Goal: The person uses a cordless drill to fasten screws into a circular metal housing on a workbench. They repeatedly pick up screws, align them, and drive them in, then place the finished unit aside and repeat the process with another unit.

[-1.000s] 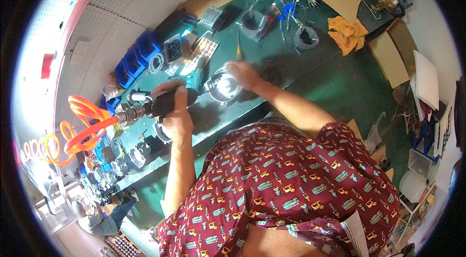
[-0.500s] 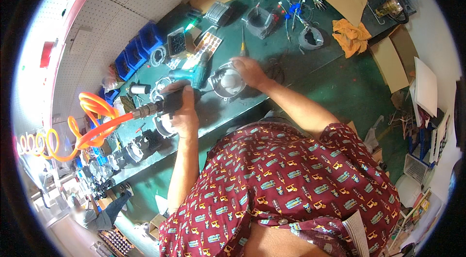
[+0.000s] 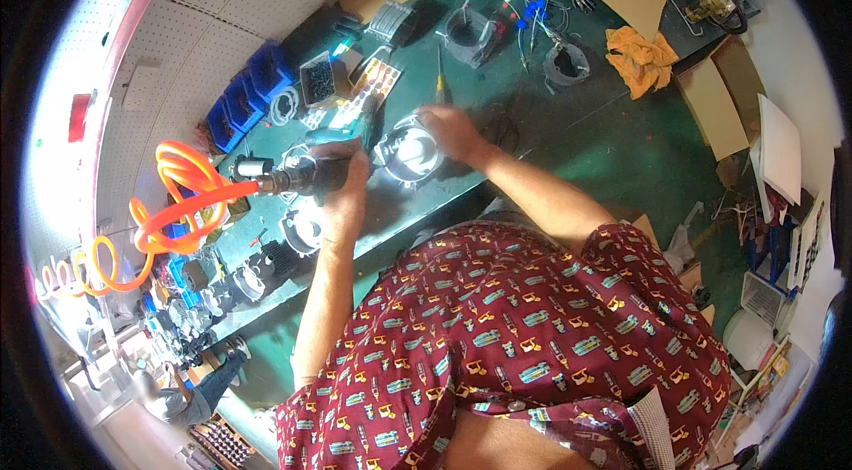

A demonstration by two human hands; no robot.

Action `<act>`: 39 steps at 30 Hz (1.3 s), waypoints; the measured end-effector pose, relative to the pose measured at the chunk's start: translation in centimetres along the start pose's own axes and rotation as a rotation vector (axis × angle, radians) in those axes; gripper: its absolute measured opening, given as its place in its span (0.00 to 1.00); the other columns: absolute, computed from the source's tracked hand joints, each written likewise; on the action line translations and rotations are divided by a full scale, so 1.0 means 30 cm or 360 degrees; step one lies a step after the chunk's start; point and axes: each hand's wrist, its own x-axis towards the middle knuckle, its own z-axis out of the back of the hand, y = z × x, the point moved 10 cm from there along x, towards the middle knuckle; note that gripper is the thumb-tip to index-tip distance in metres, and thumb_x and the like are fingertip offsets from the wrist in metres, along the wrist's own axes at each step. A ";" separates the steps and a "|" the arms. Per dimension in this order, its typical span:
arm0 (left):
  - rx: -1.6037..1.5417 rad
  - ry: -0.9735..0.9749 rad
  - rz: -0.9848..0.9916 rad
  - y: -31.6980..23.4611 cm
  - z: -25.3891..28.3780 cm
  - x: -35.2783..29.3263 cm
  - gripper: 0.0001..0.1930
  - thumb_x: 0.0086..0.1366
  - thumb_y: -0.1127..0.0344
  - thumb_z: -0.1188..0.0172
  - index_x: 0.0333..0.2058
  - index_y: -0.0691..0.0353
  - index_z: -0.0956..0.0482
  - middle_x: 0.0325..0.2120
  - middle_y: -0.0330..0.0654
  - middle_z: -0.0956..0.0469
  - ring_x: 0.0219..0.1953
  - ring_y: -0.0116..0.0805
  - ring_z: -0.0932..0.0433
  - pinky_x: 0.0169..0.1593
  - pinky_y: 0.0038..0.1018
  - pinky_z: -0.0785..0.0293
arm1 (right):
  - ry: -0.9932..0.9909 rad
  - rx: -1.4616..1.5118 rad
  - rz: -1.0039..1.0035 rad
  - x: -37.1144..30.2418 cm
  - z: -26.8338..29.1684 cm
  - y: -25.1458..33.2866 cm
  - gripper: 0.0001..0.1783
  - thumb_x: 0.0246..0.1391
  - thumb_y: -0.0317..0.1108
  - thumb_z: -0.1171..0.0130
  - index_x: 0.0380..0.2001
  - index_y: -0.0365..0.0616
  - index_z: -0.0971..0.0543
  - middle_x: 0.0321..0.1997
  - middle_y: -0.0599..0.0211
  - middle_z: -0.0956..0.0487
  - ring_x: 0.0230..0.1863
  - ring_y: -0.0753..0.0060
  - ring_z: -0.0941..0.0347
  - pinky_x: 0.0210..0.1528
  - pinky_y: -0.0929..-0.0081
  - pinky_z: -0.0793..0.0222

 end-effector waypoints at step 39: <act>-0.0120 -0.0438 -0.0299 -0.053 0.067 0.034 0.12 0.61 0.78 0.39 0.43 0.64 0.27 0.42 0.51 0.19 0.46 0.40 0.20 0.58 0.39 0.27 | -0.0048 -0.0038 0.0073 -0.010 0.010 0.021 0.19 0.63 0.38 0.56 0.42 0.37 0.19 0.43 0.46 0.18 0.46 0.46 0.21 0.50 0.59 0.28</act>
